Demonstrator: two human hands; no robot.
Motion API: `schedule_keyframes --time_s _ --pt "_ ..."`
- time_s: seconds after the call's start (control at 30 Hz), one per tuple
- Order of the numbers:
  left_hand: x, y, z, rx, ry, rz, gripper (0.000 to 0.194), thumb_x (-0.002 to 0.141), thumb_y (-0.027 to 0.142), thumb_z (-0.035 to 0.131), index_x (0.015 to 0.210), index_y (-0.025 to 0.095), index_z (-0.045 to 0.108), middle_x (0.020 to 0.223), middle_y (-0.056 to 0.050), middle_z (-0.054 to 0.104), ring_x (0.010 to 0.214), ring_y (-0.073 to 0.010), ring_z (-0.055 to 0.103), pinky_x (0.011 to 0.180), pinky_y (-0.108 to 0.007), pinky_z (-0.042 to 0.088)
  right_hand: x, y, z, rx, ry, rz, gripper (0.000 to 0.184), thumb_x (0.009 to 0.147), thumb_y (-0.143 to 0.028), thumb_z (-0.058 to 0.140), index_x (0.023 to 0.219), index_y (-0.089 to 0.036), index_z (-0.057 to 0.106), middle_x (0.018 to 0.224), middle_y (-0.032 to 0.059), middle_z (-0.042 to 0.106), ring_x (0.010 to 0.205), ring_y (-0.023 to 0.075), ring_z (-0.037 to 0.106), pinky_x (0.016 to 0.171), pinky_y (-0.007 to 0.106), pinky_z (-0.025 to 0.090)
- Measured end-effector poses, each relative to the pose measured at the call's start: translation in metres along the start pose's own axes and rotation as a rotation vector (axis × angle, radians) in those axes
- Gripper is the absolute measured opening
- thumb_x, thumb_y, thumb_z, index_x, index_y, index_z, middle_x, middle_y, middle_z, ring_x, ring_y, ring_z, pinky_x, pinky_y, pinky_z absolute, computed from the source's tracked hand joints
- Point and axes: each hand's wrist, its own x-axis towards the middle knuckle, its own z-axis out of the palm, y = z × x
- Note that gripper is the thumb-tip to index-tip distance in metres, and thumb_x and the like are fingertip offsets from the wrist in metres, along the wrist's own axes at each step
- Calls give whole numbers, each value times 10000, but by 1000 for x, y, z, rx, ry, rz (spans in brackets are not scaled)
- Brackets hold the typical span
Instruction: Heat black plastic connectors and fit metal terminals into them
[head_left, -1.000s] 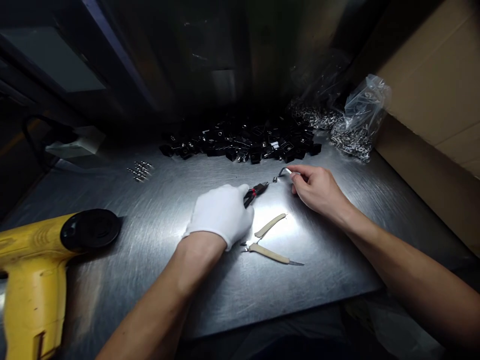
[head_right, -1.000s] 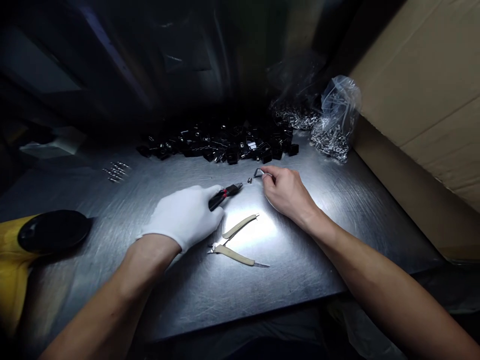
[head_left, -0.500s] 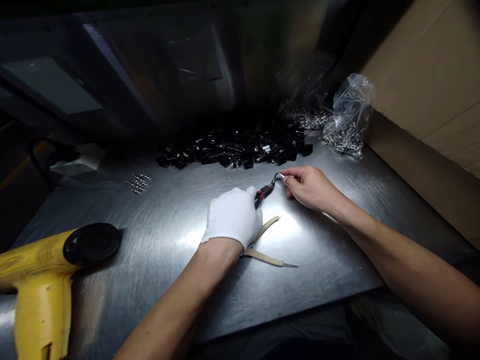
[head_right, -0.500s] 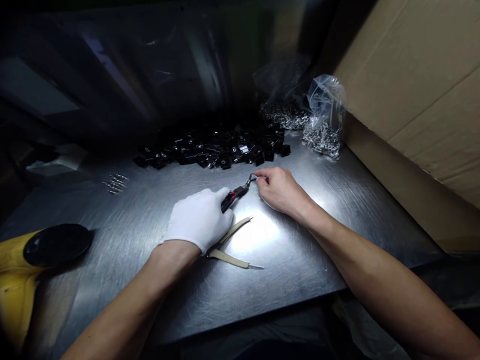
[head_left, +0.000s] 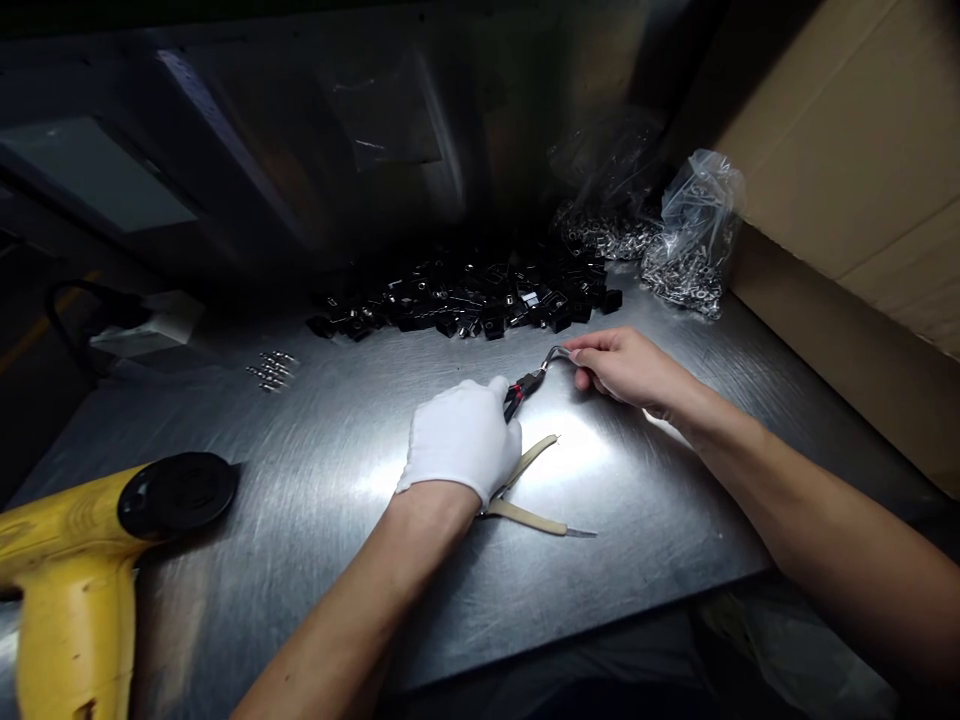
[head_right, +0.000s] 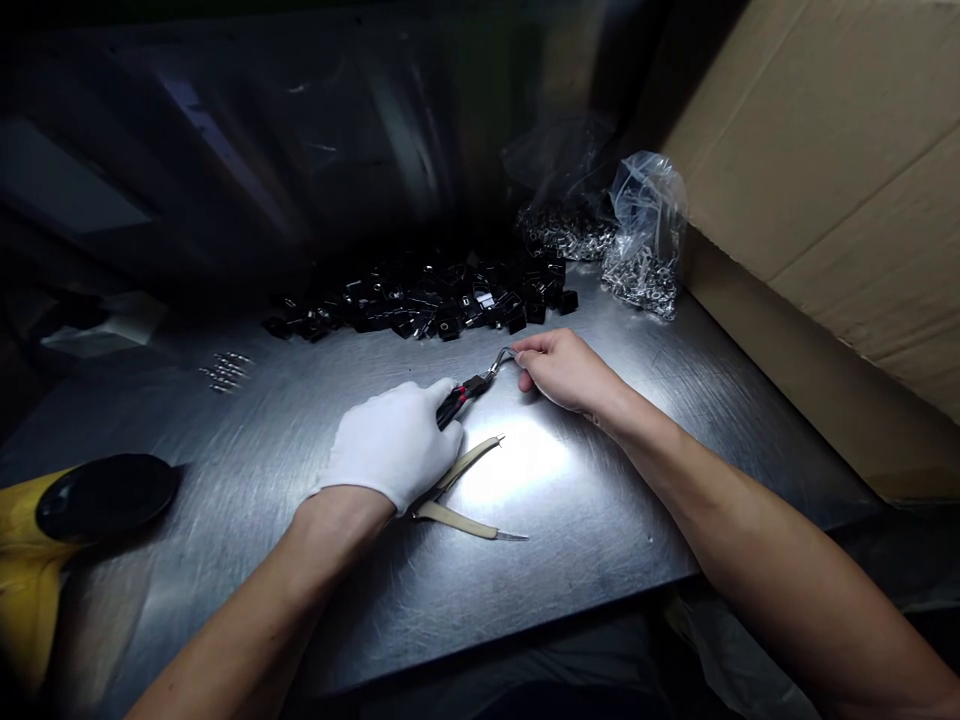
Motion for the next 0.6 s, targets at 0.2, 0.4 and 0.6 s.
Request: schedule_keyframes --time_s 0.2,0.4,0.6 --pt "-1 -2 0 -4 13 12 298 834 365 470 1066 278 636 915 -88 691 786 -323 681 638 -393 495 2 -1 -3 55 -65 84 213 982 -230 583 1144 -130 678 633 -35 631 395 62 397 375 187 275" --pt "0 -4 3 -14 32 23 281 812 354 477 1035 290 634 869 -71 679 749 -307 667 621 -380 477 2 -1 -4 69 -100 117 206 996 -338 611 1024 -140 663 714 -39 624 448 60 459 415 186 395" --pt "-1 -13 4 -27 16 14 277 813 365 475 1026 314 646 870 -61 687 711 -288 658 611 -371 467 6 0 2 182 -147 193 263 993 -373 610 1136 -153 634 969 35 668 717 138 642 611 286 572"
